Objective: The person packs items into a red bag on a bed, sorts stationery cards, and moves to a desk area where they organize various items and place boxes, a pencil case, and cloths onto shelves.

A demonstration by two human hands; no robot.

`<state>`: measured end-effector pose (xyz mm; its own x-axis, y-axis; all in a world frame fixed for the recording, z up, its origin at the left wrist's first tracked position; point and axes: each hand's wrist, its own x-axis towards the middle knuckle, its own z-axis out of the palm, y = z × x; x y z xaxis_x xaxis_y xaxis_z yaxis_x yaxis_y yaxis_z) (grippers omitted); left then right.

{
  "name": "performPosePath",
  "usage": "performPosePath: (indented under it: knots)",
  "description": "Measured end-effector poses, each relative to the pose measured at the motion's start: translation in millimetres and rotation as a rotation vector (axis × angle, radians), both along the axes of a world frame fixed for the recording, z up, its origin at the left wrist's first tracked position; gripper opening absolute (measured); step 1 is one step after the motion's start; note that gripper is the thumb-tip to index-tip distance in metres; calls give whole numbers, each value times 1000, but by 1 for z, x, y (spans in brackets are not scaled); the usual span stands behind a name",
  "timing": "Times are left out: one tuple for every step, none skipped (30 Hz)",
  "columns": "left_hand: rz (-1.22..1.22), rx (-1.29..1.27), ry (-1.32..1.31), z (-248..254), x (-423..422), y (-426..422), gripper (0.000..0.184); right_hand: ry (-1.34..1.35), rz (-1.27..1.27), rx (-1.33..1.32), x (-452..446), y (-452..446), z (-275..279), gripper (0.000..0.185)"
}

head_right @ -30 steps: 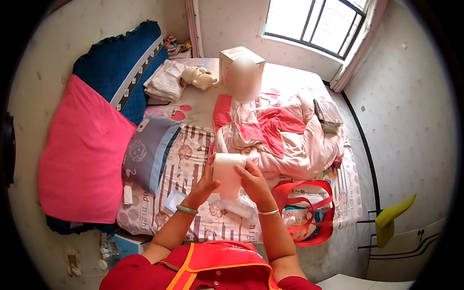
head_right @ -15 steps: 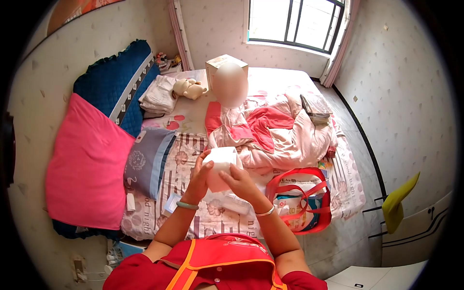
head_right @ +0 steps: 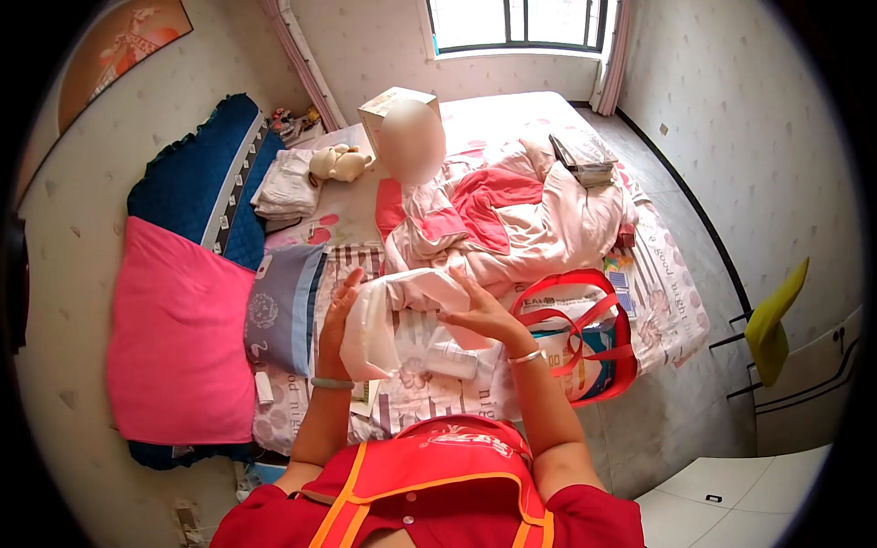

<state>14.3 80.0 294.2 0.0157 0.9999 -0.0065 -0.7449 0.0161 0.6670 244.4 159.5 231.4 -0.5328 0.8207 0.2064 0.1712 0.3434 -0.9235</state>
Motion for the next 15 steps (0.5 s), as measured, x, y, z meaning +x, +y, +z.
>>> performPosePath:
  knots:
    - [-1, -5, 5, 9, 3, -2, 37, 5, -1, -5, 3, 2, -7, 76]
    - [7, 18, 8, 17, 5, -2, 37, -77, 10, -194, 7, 9, -19, 64]
    - [16, 45, 12, 23, 7, -2, 37, -158, 23, -378, 8, 18, -31, 52]
    - [38, 31, 69, 27, 9, -1, 39, -38, -27, -355, 4, 13, -42, 35]
    - [45, 31, 71, 26, 9, 4, 39, -38, -20, -355, 3, 8, -52, 35]
    - [112, 17, 115, 21, 8, 12, 39, 92, 62, -454, 0, 2, -53, 37]
    - [178, 5, 159, 16, 8, 20, 39, 222, 143, -551, -4, -5, -46, 39]
    - [183, 4, 158, 12, 8, 26, 39, 289, 268, -532, -4, -13, -37, 42]
    - [211, 20, 184, 9, 9, 32, 42, 287, 274, -532, -5, -19, -31, 42]
    - [239, 37, 209, 5, 9, 37, 46, 302, 311, -575, -6, -25, -27, 44]
    - [267, 53, 234, -1, 9, 42, 50, 318, 348, -618, -7, -30, -22, 46]
    - [213, 85, 219, -7, 8, 44, 63, 336, 378, -662, -7, -35, -16, 48]
    - [217, 84, 221, -15, 9, 46, 63, 336, 382, -664, -6, -36, -14, 48]
    - [214, 116, 311, -23, 13, 47, 69, 367, 400, -716, -5, -38, -14, 49]
    - [208, 150, 400, -26, 17, 47, 74, 397, 415, -767, -3, -39, -13, 50]
